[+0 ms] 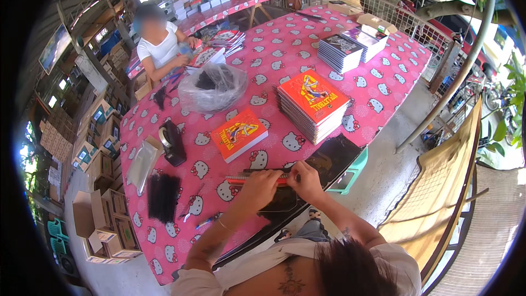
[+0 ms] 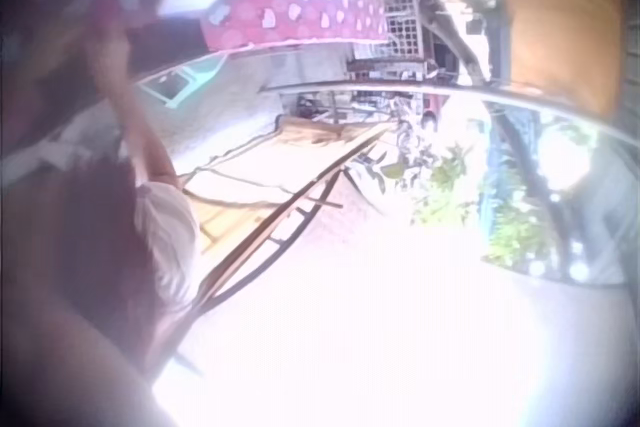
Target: The person places staples into small red booklets and سپس stacks the finished booklets onto a pile on the table.
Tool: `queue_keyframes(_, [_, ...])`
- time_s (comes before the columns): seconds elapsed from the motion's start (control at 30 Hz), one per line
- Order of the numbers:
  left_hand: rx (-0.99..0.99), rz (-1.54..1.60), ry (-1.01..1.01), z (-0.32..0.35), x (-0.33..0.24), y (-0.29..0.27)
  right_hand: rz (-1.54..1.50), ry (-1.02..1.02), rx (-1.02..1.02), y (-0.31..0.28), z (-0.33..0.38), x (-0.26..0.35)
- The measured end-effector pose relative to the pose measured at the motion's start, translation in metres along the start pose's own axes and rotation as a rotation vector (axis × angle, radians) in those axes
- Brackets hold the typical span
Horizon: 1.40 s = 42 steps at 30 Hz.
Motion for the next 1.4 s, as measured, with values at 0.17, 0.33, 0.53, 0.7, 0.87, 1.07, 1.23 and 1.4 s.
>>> queue_keyframes(0.17, [0.168,0.095,0.002,-0.042,0.008,-0.05,-0.156,-0.08,-0.018,-0.049,-0.026,0.028])
queue_keyframes(0.33, [-0.506,-0.298,0.238,-0.143,-0.014,-0.125,0.281,-0.057,-0.376,-0.17,-0.133,-0.034])
queue_keyframes(0.53, [-0.24,-0.054,0.377,-0.186,0.102,0.012,-0.028,0.151,0.113,-0.173,-0.206,-0.109])
queue_keyframes(0.7, [-0.131,0.211,0.229,-0.175,0.129,0.051,-0.037,0.21,0.135,-0.177,-0.21,-0.124])
queue_keyframes(0.87, [-0.132,0.186,0.208,-0.174,0.121,0.043,-0.075,0.209,0.162,-0.175,-0.209,-0.133])
queue_keyframes(1.07, [-0.172,-0.037,-0.265,-0.042,0.191,0.002,-0.063,0.066,-0.262,-0.218,-0.166,-0.112])
queue_keyframes(1.23, [0.142,-0.277,-0.187,0.041,0.2,0.034,-0.118,-0.006,-0.273,-0.172,-0.128,-0.04])
queue_keyframes(1.4, [0.118,-0.435,-0.002,0.043,0.186,0.041,-0.179,-0.106,0.136,-0.081,-0.088,0.019])
Point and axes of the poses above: each hand's wrist, its own z-axis away from the middle knuckle, its own y-axis out of the palm, x = y × z, the point moved 4 cm from there along -z, towards the middle knuckle, and after that the axes turned 15 degrees about y, right-handed, at the moved point
